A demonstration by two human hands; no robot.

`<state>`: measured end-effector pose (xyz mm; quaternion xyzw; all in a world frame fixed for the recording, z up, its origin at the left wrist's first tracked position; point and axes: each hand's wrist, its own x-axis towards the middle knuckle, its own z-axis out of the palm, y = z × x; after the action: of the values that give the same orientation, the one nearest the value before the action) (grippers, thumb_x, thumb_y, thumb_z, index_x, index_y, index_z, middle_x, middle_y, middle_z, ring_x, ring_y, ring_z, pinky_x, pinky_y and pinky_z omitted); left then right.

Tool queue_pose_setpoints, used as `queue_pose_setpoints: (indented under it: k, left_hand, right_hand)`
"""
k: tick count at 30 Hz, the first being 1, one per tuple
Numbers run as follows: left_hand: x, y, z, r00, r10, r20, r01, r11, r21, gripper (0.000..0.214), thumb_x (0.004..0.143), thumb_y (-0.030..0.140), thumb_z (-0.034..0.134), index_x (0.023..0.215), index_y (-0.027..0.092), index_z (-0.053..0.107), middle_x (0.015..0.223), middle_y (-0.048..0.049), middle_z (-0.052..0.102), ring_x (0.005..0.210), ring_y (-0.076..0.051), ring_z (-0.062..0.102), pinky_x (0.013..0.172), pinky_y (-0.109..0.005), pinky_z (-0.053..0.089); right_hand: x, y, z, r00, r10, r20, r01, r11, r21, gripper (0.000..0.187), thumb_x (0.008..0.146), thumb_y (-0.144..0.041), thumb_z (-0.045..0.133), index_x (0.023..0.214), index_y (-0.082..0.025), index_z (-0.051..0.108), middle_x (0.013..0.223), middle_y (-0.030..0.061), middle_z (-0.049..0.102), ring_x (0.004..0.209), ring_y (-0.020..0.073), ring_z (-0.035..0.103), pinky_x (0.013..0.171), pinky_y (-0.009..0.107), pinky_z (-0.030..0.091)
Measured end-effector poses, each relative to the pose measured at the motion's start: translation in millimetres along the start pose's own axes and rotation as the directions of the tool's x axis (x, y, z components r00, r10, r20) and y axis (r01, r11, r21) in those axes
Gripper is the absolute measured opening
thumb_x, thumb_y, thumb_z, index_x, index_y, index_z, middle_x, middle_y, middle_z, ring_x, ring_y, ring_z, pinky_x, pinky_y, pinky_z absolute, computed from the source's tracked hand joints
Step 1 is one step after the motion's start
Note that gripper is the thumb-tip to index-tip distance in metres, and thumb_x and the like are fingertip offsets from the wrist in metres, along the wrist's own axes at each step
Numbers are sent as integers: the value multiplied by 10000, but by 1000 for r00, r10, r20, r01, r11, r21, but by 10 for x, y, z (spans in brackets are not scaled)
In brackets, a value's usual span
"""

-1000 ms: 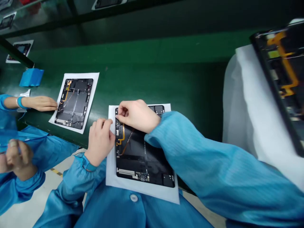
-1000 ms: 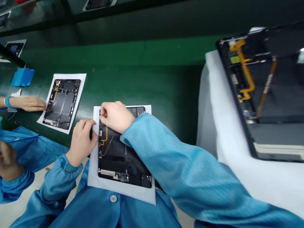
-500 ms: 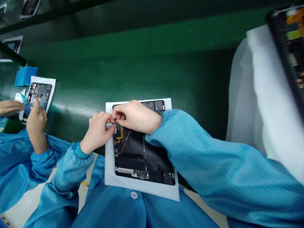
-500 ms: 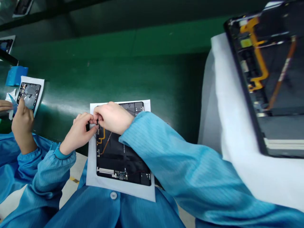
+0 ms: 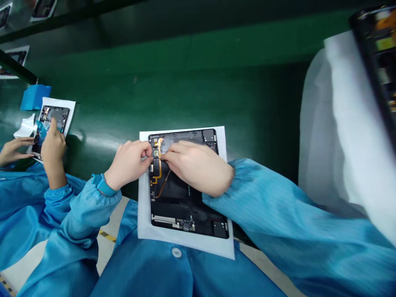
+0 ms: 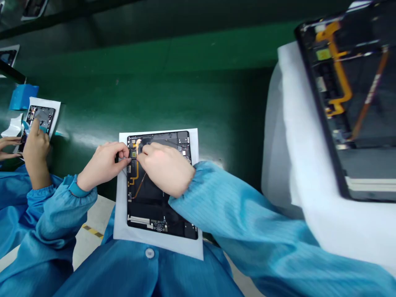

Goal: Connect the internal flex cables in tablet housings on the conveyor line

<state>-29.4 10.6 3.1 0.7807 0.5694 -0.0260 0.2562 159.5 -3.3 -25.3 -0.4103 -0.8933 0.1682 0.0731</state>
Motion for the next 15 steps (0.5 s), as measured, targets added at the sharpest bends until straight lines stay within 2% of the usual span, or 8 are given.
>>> queue_pose_setpoints:
  k: [3, 6, 10, 15]
  left_hand:
    - [38, 40, -41, 998, 60, 1, -60, 986, 155, 70, 863, 152, 603, 824, 187, 650, 879, -29, 651, 831, -192, 547, 763, -329, 372]
    - [109, 52, -73, 985, 161, 60, -171, 952, 253, 131, 900, 164, 586, 811, 177, 681, 903, -50, 659, 864, -201, 558, 767, -327, 387]
    - [228, 40, -103, 950, 277, 142, -306, 915, 262, 115, 904, 192, 622, 825, 167, 702, 923, -53, 663, 903, -198, 580, 827, -326, 422]
    - [308, 34, -65, 932, 326, 157, -355, 907, 227, 155, 921, 195, 602, 807, 160, 701, 907, -60, 677, 916, -209, 606, 821, -328, 438]
  right_hand:
    - [-105, 8, 50, 998, -27, -51, 24, 997, -67, 206, 935, -131, 533, 907, -171, 733, 884, 77, 686, 813, 204, 572, 681, 327, 401]
    - [-155, 32, 106, 994, -29, -102, 18, 995, -103, 209, 934, -139, 533, 872, -170, 730, 857, 81, 674, 801, 211, 549, 689, 332, 394]
    - [-182, 55, 160, 988, -8, -156, -11, 993, -122, 239, 940, -134, 512, 854, -168, 733, 870, 89, 679, 792, 213, 529, 689, 332, 386]
    - [-207, 48, 179, 983, 2, -183, -29, 989, -146, 261, 943, -131, 510, 820, -167, 737, 829, 86, 667, 786, 216, 517, 671, 330, 372]
